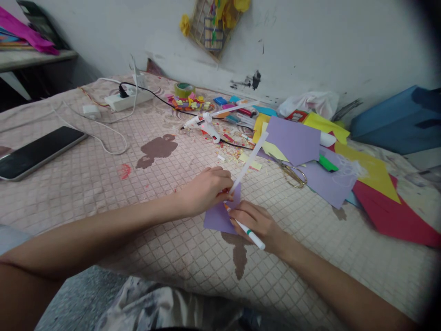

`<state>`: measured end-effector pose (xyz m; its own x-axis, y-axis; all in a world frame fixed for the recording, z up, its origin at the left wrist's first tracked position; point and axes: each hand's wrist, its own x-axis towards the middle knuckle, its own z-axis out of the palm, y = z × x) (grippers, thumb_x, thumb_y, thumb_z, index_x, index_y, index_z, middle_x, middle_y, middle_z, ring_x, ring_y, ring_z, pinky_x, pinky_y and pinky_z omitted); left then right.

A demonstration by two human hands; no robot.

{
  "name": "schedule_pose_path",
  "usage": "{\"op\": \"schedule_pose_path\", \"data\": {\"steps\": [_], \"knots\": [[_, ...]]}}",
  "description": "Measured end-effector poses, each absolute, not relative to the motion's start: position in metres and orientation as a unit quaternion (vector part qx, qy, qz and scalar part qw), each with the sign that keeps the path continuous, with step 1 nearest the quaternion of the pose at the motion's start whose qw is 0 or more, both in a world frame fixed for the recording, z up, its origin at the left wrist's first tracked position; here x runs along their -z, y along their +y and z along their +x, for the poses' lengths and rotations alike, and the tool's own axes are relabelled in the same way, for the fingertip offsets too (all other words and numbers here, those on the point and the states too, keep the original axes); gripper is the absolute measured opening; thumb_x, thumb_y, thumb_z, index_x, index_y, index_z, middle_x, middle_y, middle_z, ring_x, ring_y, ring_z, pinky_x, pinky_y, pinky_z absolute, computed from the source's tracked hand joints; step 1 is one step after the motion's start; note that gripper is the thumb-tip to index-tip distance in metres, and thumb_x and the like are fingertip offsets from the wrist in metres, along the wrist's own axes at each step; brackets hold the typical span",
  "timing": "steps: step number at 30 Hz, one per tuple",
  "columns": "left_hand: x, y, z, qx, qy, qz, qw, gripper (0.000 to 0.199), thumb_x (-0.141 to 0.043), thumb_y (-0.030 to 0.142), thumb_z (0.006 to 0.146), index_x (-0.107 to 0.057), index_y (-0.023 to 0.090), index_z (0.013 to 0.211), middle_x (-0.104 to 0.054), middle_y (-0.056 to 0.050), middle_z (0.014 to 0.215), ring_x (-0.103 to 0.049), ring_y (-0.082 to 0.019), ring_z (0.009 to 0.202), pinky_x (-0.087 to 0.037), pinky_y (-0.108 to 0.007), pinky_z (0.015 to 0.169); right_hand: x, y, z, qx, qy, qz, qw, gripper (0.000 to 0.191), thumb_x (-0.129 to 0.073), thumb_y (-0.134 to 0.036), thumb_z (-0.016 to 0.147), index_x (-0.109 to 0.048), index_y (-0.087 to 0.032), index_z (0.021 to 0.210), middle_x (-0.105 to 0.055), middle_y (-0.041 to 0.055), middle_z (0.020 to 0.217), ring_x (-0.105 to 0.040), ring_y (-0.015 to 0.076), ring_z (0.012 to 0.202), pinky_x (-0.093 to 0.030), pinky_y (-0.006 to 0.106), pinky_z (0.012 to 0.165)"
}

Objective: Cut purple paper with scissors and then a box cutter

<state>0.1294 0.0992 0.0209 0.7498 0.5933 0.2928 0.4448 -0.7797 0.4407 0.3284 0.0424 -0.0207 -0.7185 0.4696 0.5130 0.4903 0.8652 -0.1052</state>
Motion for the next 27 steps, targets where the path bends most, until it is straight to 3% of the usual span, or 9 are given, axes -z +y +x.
{"op": "schedule_pose_path", "data": {"steps": [14,22,27], "knots": [[-0.022,0.099,0.13,-0.204,0.287,0.921,0.167,0.017,-0.058,0.019,0.086,-0.059,0.012,0.07,-0.058,-0.005,0.079,-0.051,-0.016,0.08,-0.043,-0.028,0.075,0.019,0.042,0.322,0.083,-0.935,-0.236,0.25,0.013,-0.045,-0.012,0.09,-0.057,-0.016,0.094,-0.064,0.0071,0.079,-0.061,0.0179,0.072,-0.054,0.029,0.064],[-0.02,0.1,0.129,-0.215,0.277,0.923,0.161,0.019,-0.054,0.017,0.087,-0.056,0.013,0.069,-0.057,-0.004,0.077,-0.05,-0.016,0.078,-0.042,-0.028,0.072,0.017,0.038,0.312,0.075,-0.94,-0.254,0.214,0.019,-0.041,-0.012,0.09,-0.059,-0.011,0.094,-0.061,0.0112,0.079,-0.058,0.0221,0.075,-0.053,0.033,0.062],[-0.019,0.099,0.129,-0.218,0.277,0.921,0.164,0.017,-0.053,0.015,0.087,-0.057,0.013,0.07,-0.057,-0.004,0.078,-0.051,-0.016,0.079,-0.043,-0.028,0.072,0.018,0.035,0.308,0.064,-0.935,-0.28,0.209,0.017,-0.042,-0.013,0.088,-0.059,-0.014,0.092,-0.059,0.0088,0.076,-0.056,0.0211,0.072,-0.052,0.033,0.061]]}}
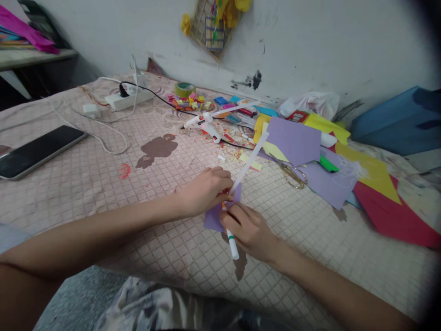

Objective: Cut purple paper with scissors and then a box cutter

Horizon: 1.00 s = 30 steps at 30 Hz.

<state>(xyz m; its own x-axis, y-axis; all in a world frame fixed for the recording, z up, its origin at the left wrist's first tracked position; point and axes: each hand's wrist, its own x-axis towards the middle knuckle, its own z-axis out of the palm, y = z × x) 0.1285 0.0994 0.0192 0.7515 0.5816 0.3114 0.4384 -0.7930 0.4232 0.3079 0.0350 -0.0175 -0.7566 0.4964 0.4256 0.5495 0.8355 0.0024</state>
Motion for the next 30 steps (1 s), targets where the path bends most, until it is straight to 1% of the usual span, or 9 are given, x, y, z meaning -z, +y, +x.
{"op": "schedule_pose_path", "data": {"steps": [1,3,5,7,10,13,16,24,30], "knots": [[-0.02,0.099,0.128,-0.219,0.278,0.921,0.164,0.017,-0.054,0.015,0.086,-0.057,0.013,0.07,-0.057,-0.004,0.078,-0.051,-0.016,0.079,-0.043,-0.028,0.073,0.017,0.034,0.309,0.059,-0.932,-0.281,0.222,0.016,-0.043,-0.013,0.088,-0.059,-0.015,0.091,-0.059,0.0082,0.076,-0.057,0.0206,0.072,-0.052,0.032,0.062],[-0.021,0.099,0.128,-0.218,0.28,0.919,0.17,0.016,-0.055,0.015,0.086,-0.058,0.013,0.07,-0.058,-0.004,0.078,-0.051,-0.016,0.08,-0.043,-0.028,0.074,0.015,0.033,0.313,0.027,-0.916,-0.288,0.277,0.012,-0.046,-0.013,0.088,-0.057,-0.016,0.092,-0.06,0.0065,0.076,-0.058,0.0188,0.071,-0.051,0.03,0.062],[-0.022,0.098,0.129,-0.215,0.283,0.917,0.18,0.014,-0.056,0.015,0.086,-0.06,0.013,0.072,-0.058,-0.004,0.079,-0.052,-0.016,0.08,-0.043,-0.028,0.074,0.013,0.033,0.319,-0.049,-0.878,-0.332,0.341,0.009,-0.047,-0.016,0.088,-0.055,-0.018,0.093,-0.06,0.0037,0.074,-0.057,0.0154,0.065,-0.049,0.027,0.059],[-0.022,0.098,0.129,-0.211,0.284,0.916,0.187,0.013,-0.056,0.015,0.086,-0.062,0.012,0.074,-0.059,-0.005,0.079,-0.052,-0.016,0.081,-0.042,-0.028,0.075,0.013,0.034,0.324,-0.151,-0.814,-0.411,0.382,0.008,-0.046,-0.02,0.09,-0.055,-0.02,0.089,-0.057,0.0006,0.069,-0.053,0.0119,0.057,-0.045,0.024,0.052],[-0.022,0.098,0.129,-0.214,0.285,0.916,0.186,0.013,-0.057,0.015,0.086,-0.063,0.013,0.075,-0.059,-0.005,0.08,-0.052,-0.016,0.081,-0.042,-0.029,0.074,0.017,0.04,0.328,-0.294,-0.711,-0.489,0.412,0.015,-0.045,-0.028,0.092,-0.053,-0.02,0.082,-0.051,-0.0024,0.06,-0.048,0.0102,0.049,-0.039,0.022,0.044],[-0.022,0.098,0.129,-0.214,0.286,0.914,0.194,0.013,-0.057,0.015,0.086,-0.064,0.013,0.076,-0.059,-0.005,0.08,-0.052,-0.016,0.081,-0.042,-0.029,0.075,0.023,0.049,0.327,-0.384,-0.656,-0.498,0.418,0.021,-0.047,-0.036,0.092,-0.052,-0.019,0.081,-0.051,-0.0028,0.058,-0.047,0.01,0.048,-0.038,0.021,0.042],[-0.023,0.098,0.129,-0.214,0.283,0.913,0.202,0.012,-0.057,0.016,0.087,-0.065,0.013,0.078,-0.059,-0.005,0.081,-0.053,-0.017,0.082,-0.042,-0.029,0.076,0.026,0.055,0.326,-0.406,-0.651,-0.489,0.415,0.021,-0.047,-0.037,0.091,-0.053,-0.019,0.081,-0.051,-0.0026,0.058,-0.047,0.0099,0.049,-0.038,0.02,0.044],[-0.022,0.099,0.129,-0.215,0.279,0.913,0.204,0.011,-0.058,0.014,0.086,-0.066,0.013,0.078,-0.06,-0.006,0.081,-0.052,-0.018,0.082,-0.041,-0.029,0.077,0.021,0.054,0.325,-0.377,-0.674,-0.502,0.389,0.02,-0.047,-0.034,0.091,-0.053,-0.019,0.081,-0.051,-0.0031,0.057,-0.048,0.0098,0.048,-0.037,0.02,0.044],[-0.023,0.099,0.129,-0.212,0.28,0.916,0.194,0.012,-0.058,0.016,0.086,-0.064,0.013,0.076,-0.059,-0.004,0.08,-0.052,-0.017,0.08,-0.041,-0.028,0.075,0.022,0.055,0.324,-0.368,-0.682,-0.504,0.381,0.019,-0.048,-0.033,0.091,-0.053,-0.019,0.08,-0.052,-0.003,0.057,-0.048,0.01,0.048,-0.036,0.021,0.045]]}}
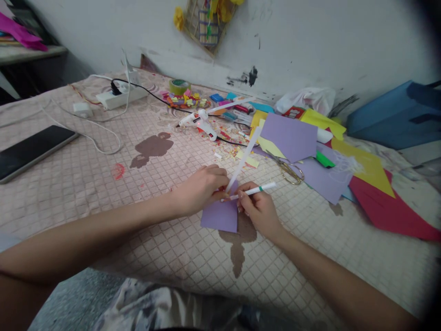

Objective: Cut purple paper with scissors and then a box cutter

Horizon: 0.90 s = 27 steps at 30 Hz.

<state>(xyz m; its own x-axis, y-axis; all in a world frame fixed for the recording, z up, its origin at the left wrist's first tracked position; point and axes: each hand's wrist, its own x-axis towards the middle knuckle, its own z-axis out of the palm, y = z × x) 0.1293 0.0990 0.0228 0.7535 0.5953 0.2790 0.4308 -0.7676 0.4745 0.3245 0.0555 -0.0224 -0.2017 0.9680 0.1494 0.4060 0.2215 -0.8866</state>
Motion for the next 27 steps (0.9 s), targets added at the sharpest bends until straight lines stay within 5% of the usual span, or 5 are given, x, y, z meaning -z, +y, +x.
{"op": "schedule_pose_path", "data": {"steps": [27], "knots": [[-0.0209,0.0987,0.1304,-0.223,0.277,0.916,0.187,0.011,-0.059,0.014,0.085,-0.063,0.012,0.076,-0.059,-0.004,0.079,-0.053,-0.016,0.08,-0.042,-0.028,0.074,0.0222,0.0613,0.3235,-0.38,-0.681,-0.502,0.374,0.02,-0.047,-0.033,0.092,-0.054,-0.019,0.081,-0.055,-0.0027,0.058,-0.052,0.0101,0.051,-0.039,0.022,0.05]]}}
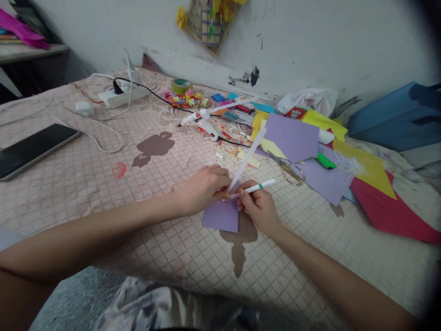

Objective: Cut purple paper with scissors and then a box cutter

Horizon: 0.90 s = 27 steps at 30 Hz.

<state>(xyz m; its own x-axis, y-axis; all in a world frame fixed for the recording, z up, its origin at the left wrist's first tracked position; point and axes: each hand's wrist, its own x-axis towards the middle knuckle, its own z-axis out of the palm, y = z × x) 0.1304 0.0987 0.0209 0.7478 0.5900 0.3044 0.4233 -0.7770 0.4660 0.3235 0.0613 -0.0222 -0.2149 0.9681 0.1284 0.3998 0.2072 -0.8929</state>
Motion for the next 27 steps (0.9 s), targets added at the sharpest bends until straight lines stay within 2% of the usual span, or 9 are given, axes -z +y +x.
{"op": "schedule_pose_path", "data": {"steps": [8,12,17,27], "knots": [[-0.021,0.099,0.13,-0.224,0.277,0.915,0.188,0.011,-0.058,0.013,0.085,-0.064,0.013,0.076,-0.059,-0.004,0.079,-0.053,-0.016,0.08,-0.042,-0.028,0.075,0.023,0.072,0.323,-0.395,-0.688,-0.482,0.372,0.02,-0.045,-0.033,0.092,-0.053,-0.018,0.081,-0.053,-0.0026,0.059,-0.052,0.0105,0.052,-0.041,0.023,0.052],[-0.021,0.099,0.13,-0.224,0.274,0.914,0.196,0.008,-0.059,0.014,0.085,-0.066,0.013,0.082,-0.06,-0.005,0.081,-0.053,-0.017,0.081,-0.043,-0.028,0.077,0.02,0.083,0.323,-0.418,-0.698,-0.477,0.334,0.022,-0.044,-0.032,0.091,-0.053,-0.018,0.078,-0.051,-0.0042,0.053,-0.048,0.0092,0.046,-0.038,0.022,0.048],[-0.02,0.099,0.13,-0.227,0.275,0.914,0.192,0.006,-0.06,0.012,0.083,-0.066,0.013,0.081,-0.062,-0.005,0.083,-0.054,-0.017,0.084,-0.044,-0.029,0.078,0.015,0.1,0.322,-0.452,-0.71,-0.453,0.295,0.024,-0.048,-0.037,0.089,-0.053,-0.017,0.075,-0.053,-0.0044,0.052,-0.049,0.0083,0.043,-0.036,0.02,0.043],[-0.02,0.099,0.13,-0.244,0.257,0.91,0.214,0.01,-0.058,0.009,0.084,-0.067,0.014,0.083,-0.065,-0.007,0.094,-0.057,-0.018,0.092,-0.045,-0.033,0.086,0.014,0.131,0.318,-0.52,-0.73,-0.39,0.212,0.023,-0.056,-0.037,0.083,-0.055,-0.016,0.073,-0.055,-0.004,0.052,-0.048,0.0075,0.04,-0.037,0.018,0.039]]}}
